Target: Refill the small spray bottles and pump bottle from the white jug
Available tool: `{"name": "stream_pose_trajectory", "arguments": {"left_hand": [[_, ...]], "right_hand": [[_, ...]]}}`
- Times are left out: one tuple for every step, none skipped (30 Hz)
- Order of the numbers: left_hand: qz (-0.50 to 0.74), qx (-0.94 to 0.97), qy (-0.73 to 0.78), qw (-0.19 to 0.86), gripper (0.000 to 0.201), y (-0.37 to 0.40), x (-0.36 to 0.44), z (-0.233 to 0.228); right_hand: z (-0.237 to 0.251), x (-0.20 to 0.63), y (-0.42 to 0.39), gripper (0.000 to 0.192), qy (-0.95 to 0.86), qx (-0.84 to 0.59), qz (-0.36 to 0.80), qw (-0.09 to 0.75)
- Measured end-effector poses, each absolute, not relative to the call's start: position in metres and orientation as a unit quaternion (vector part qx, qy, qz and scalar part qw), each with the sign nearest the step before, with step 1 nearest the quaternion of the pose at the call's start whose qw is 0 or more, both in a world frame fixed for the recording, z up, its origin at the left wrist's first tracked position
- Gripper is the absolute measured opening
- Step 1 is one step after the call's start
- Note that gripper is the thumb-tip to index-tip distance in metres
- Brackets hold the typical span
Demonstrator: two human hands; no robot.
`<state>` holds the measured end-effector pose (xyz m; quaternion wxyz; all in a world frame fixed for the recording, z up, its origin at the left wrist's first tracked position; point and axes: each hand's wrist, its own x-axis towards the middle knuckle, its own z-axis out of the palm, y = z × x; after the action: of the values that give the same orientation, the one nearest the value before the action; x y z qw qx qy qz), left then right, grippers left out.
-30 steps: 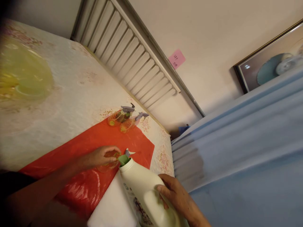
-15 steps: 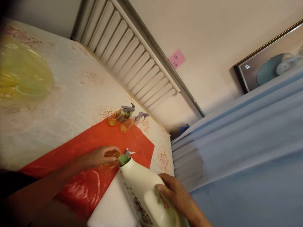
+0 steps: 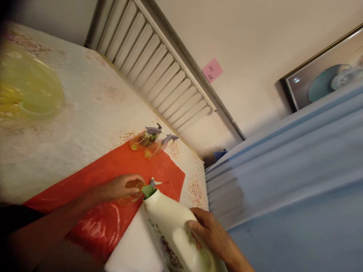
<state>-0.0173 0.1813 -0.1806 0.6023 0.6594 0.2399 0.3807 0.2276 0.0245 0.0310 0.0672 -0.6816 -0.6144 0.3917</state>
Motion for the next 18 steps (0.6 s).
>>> {"name": "stream_pose_trajectory", "arguments": {"left_hand": [[0.380,0.661,0.240,0.601,0.027,0.1812,-0.0176,-0.1802],[0.380,0.661,0.241,0.601,0.027,0.1812,-0.0177,-0.1801],[0.381,0.661,0.240,0.600,0.026,0.1812,-0.0179,-0.1801],[0.381,0.662,0.237,0.600,0.025,0.1813,-0.0179,-0.1804],[0.382,0.662,0.234,0.600,0.025,0.1814,-0.0179,-0.1808],[0.382,0.663,0.230,0.601,0.025,0.1816,-0.0178,-0.1814],[0.383,0.663,0.228,0.602,0.025,0.1818,-0.0176,-0.1820],[0.383,0.662,0.228,0.602,0.025,0.1819,-0.0174,-0.1827],[0.384,0.662,0.230,0.602,0.025,0.1821,-0.0171,-0.1832],[0.385,0.661,0.232,0.601,0.025,0.1823,-0.0168,-0.1837],[0.386,0.659,0.235,0.601,0.025,0.1824,-0.0166,-0.1839],[0.385,0.659,0.235,0.603,0.026,0.1825,-0.0166,-0.1840],[0.385,0.658,0.234,0.603,0.026,0.1825,-0.0166,-0.1839],[0.385,0.659,0.233,0.603,0.026,0.1826,-0.0167,-0.1836],[0.386,0.660,0.233,0.601,0.025,0.1827,-0.0169,-0.1833],[0.387,0.662,0.232,0.598,0.026,0.1828,-0.0171,-0.1831],[0.387,0.664,0.233,0.596,0.026,0.1829,-0.0172,-0.1830],[0.388,0.665,0.233,0.594,0.026,0.1831,-0.0172,-0.1831]], "right_hand": [[0.0310,0.2278,0.0242,0.045,-0.615,-0.681,0.392,0.067],[0.0311,0.2280,0.0240,0.045,-0.615,-0.681,0.391,0.068],[0.0313,0.2280,0.0238,0.045,-0.616,-0.682,0.390,0.068],[0.0315,0.2280,0.0237,0.045,-0.616,-0.682,0.388,0.069],[0.0318,0.2278,0.0236,0.045,-0.616,-0.683,0.388,0.070],[0.0320,0.2275,0.0237,0.045,-0.615,-0.683,0.388,0.071],[0.0322,0.2273,0.0238,0.045,-0.614,-0.684,0.388,0.071],[0.0323,0.2270,0.0240,0.045,-0.613,-0.684,0.389,0.072],[0.0323,0.2269,0.0241,0.045,-0.612,-0.684,0.390,0.072],[0.0322,0.2269,0.0242,0.045,-0.612,-0.683,0.391,0.072],[0.0321,0.2270,0.0243,0.045,-0.612,-0.684,0.392,0.071],[0.0319,0.2271,0.0244,0.045,-0.612,-0.684,0.391,0.069],[0.0318,0.2273,0.0245,0.045,-0.612,-0.685,0.390,0.068],[0.0316,0.2275,0.0245,0.045,-0.613,-0.685,0.388,0.065],[0.0316,0.2276,0.0246,0.045,-0.613,-0.686,0.387,0.063],[0.0316,0.2276,0.0246,0.045,-0.613,-0.687,0.386,0.062],[0.0316,0.2275,0.0247,0.045,-0.613,-0.686,0.386,0.061],[0.0318,0.2273,0.0246,0.045,-0.614,-0.685,0.387,0.062]]}}
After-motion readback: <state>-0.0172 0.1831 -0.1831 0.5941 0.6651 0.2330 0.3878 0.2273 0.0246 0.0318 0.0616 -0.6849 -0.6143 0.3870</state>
